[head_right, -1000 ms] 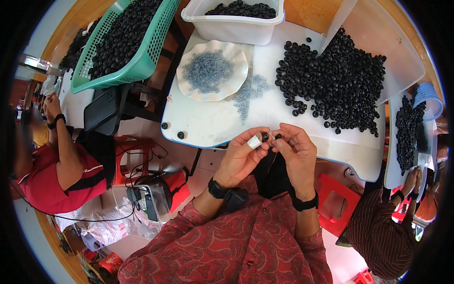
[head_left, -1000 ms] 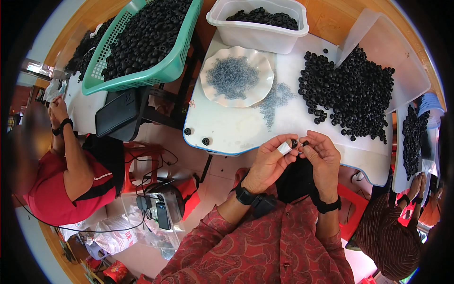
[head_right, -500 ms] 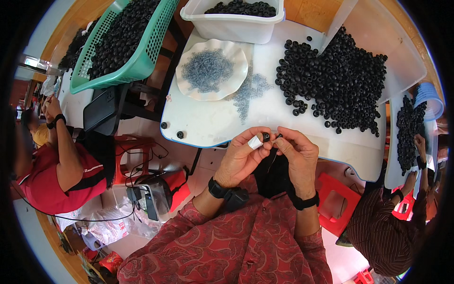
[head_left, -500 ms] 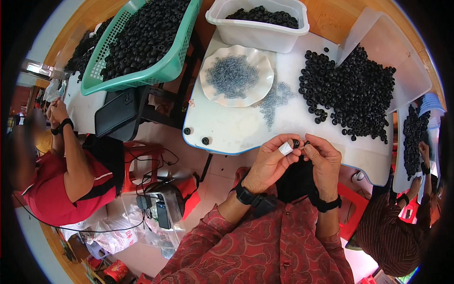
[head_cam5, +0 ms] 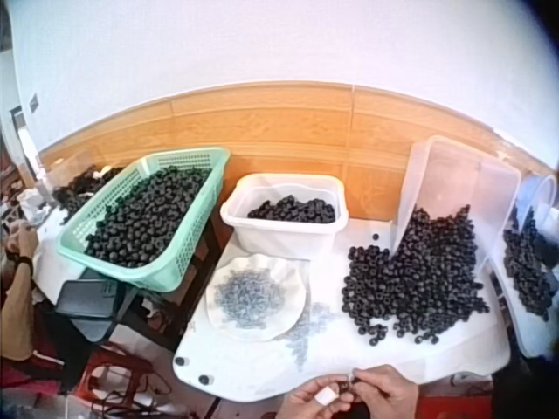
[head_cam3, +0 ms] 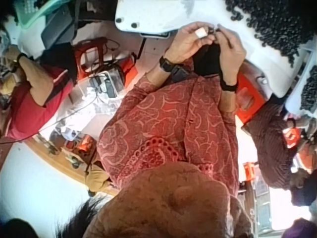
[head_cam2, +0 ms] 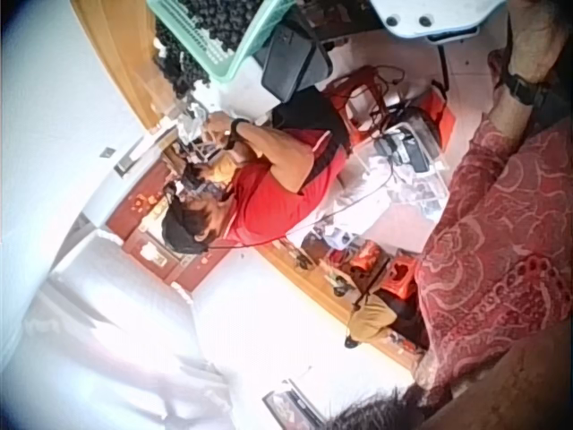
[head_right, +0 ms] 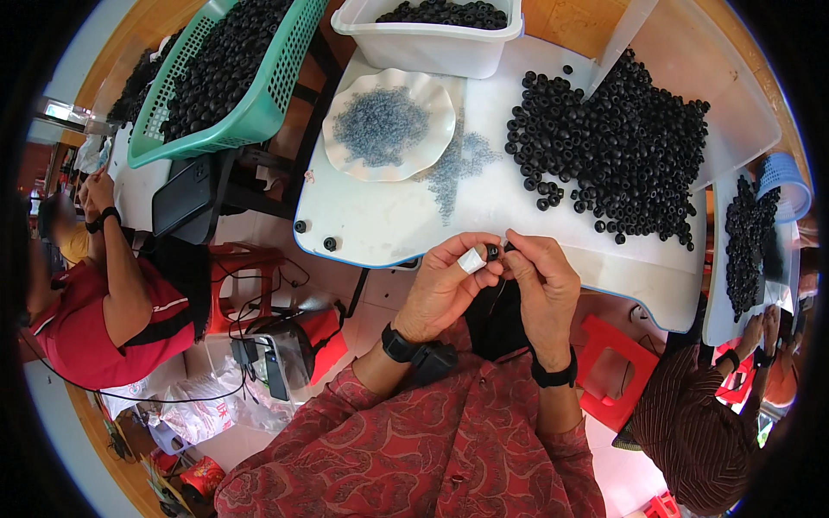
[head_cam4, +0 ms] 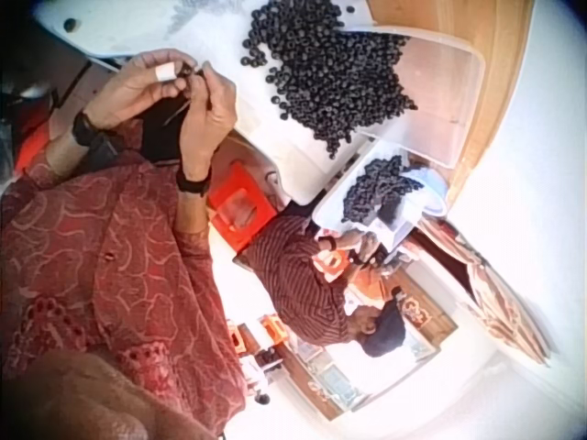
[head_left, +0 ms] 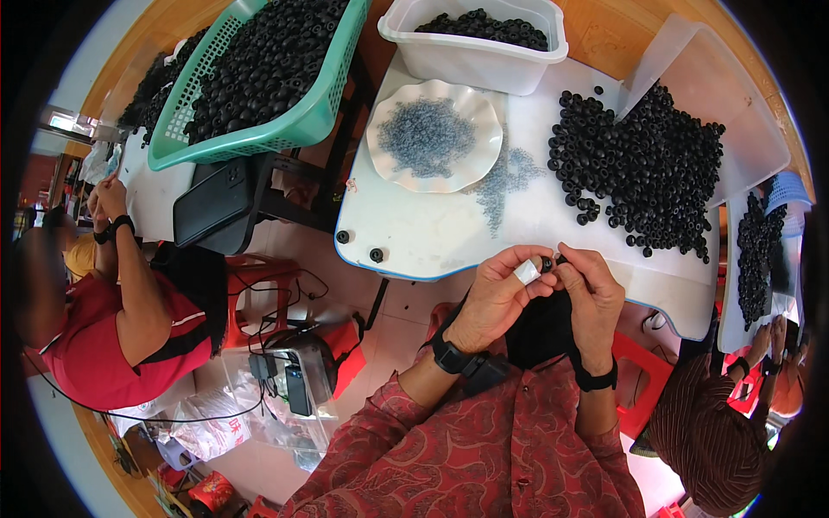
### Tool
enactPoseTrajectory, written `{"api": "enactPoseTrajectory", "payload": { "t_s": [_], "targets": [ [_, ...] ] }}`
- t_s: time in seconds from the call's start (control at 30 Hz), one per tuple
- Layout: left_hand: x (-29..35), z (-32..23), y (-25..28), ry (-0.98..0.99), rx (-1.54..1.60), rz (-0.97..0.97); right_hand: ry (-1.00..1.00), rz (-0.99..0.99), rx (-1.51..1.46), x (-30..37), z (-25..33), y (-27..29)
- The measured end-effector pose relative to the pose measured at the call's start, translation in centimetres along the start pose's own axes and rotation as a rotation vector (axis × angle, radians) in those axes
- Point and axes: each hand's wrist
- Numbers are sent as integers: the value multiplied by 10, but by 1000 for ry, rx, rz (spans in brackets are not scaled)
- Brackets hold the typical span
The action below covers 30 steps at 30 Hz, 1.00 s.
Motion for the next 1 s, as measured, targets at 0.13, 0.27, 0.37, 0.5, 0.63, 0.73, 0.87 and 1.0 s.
{"api": "enactPoseTrajectory", "payload": {
  "t_s": [0.13,0.27,0.37,0.5,0.63,0.73,0.87,1.0],
  "targets": [
    [1,-3,0,4,-25,-16,30,25,-9,0,3,-1],
    [1,-1,2,9,-3,-9,-69,48,-65,-1,1,2],
    [0,0,1,18,62,20,-203,35,-212,-3,-2,4],
    [-1,2,1,36,110,32,-225,2,-316,-2,-4,3],
    [-2,2,0,37,123,41,-221,-8,-366,-1,-6,2],
    [-2,2,-2,28,109,38,-203,-9,-376,-1,-8,1],
    [-1,1,-4,26,97,29,-189,-16,-377,0,-8,0],
    [-1,1,-3,13,76,39,-185,-11,-367,0,-9,0]
  ]
}}
Point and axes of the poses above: each hand's wrist, its own x-axis away from the middle knuckle, its own y-axis out of the back of the hand, z = x × y, and after that the axes turned 7 degrees about -z, right-handed
